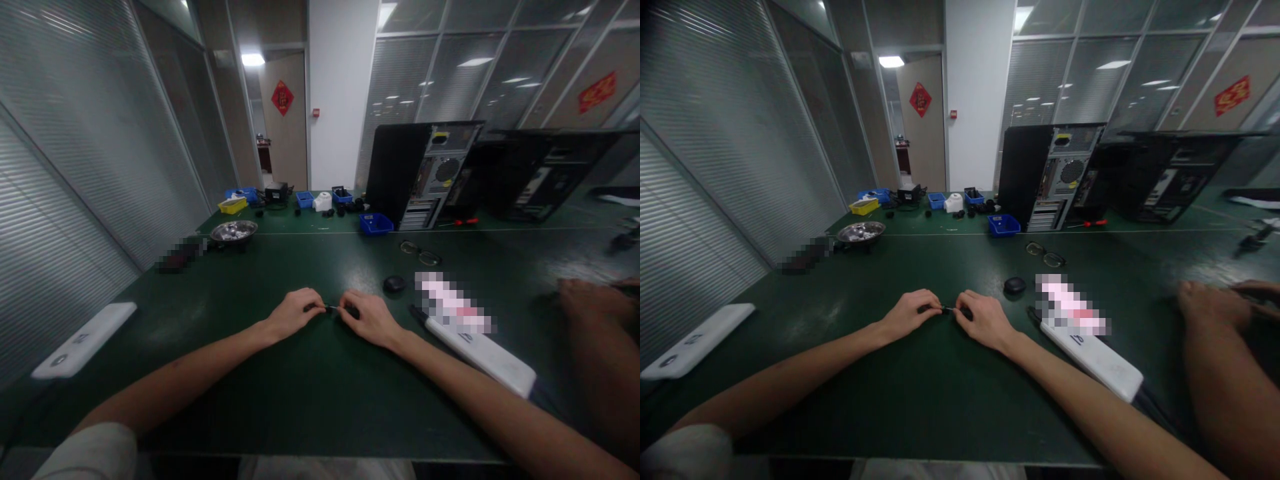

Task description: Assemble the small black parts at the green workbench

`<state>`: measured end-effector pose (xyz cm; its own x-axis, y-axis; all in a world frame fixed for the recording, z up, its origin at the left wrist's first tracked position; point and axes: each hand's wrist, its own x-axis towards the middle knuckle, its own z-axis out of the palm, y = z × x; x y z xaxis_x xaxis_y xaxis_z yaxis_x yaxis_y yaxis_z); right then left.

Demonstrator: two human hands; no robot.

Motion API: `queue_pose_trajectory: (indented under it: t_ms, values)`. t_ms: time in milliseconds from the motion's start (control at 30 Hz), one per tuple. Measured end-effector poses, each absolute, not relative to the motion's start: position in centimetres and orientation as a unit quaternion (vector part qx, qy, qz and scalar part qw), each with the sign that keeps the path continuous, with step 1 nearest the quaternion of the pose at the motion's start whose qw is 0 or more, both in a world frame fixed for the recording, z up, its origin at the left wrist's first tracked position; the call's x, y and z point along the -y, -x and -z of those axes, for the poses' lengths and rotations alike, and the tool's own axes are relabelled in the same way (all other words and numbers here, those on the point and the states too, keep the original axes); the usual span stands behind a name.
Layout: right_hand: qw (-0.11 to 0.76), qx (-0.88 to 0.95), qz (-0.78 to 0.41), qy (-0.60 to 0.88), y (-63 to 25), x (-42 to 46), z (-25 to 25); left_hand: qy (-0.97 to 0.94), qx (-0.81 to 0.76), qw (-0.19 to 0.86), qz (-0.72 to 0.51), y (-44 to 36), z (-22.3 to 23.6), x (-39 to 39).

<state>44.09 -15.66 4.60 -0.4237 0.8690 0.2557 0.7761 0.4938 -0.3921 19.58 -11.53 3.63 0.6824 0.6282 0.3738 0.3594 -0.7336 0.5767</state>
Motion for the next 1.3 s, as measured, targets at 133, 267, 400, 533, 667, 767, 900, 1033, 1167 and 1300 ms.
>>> queue_pose_trajectory:
  t_ms: [133, 267, 400, 533, 667, 767, 900, 1033, 1167, 1300]
  values:
    - [0.224, 0.84, -0.111, 0.481, -44.18, 15.54, -4.42, -0.888, -0.266, 0.244, -0.286, -19.57, -3.63, 11.55]
    - [0.206, 0.849, -0.101, 0.476, -44.18, 15.73, -4.56, -0.891, -0.267, 0.238, -0.279, -19.53, -3.94, 11.85]
    - [0.208, 0.851, -0.104, 0.471, -44.15, 15.93, -4.69, -0.892, -0.266, 0.237, -0.277, -19.37, -4.13, 11.91]
    - [0.206, 0.86, -0.097, 0.457, -44.03, 16.05, -4.71, -0.899, -0.253, 0.231, -0.273, -19.39, -3.89, 11.8]
    - [0.186, 0.868, -0.076, 0.454, -43.85, 16.14, -4.71, -0.913, -0.238, 0.207, -0.259, -19.54, -3.64, 11.88]
    - [0.185, 0.867, -0.066, 0.459, -43.78, 16.19, -4.73, -0.917, -0.234, 0.197, -0.257, -19.55, -3.8, 12.07]
    - [0.189, 0.869, -0.06, 0.453, -43.71, 16.23, -4.67, -0.919, -0.23, 0.197, -0.251, -19.52, -4.11, 12.3]
    - [0.194, 0.866, -0.056, 0.458, -43.68, 16.2, -4.38, -0.916, -0.236, 0.202, -0.254, -19.56, -3.96, 12.2]
    - [0.197, 0.858, -0.055, 0.471, -43.83, 15.95, -4.03, -0.913, -0.245, 0.206, -0.253, -19.65, -3.83, 11.99]
    - [0.194, 0.844, -0.037, 0.498, -43.93, 15.39, -3.87, -0.912, -0.267, 0.198, -0.241, -19.91, -4.08, 12.01]
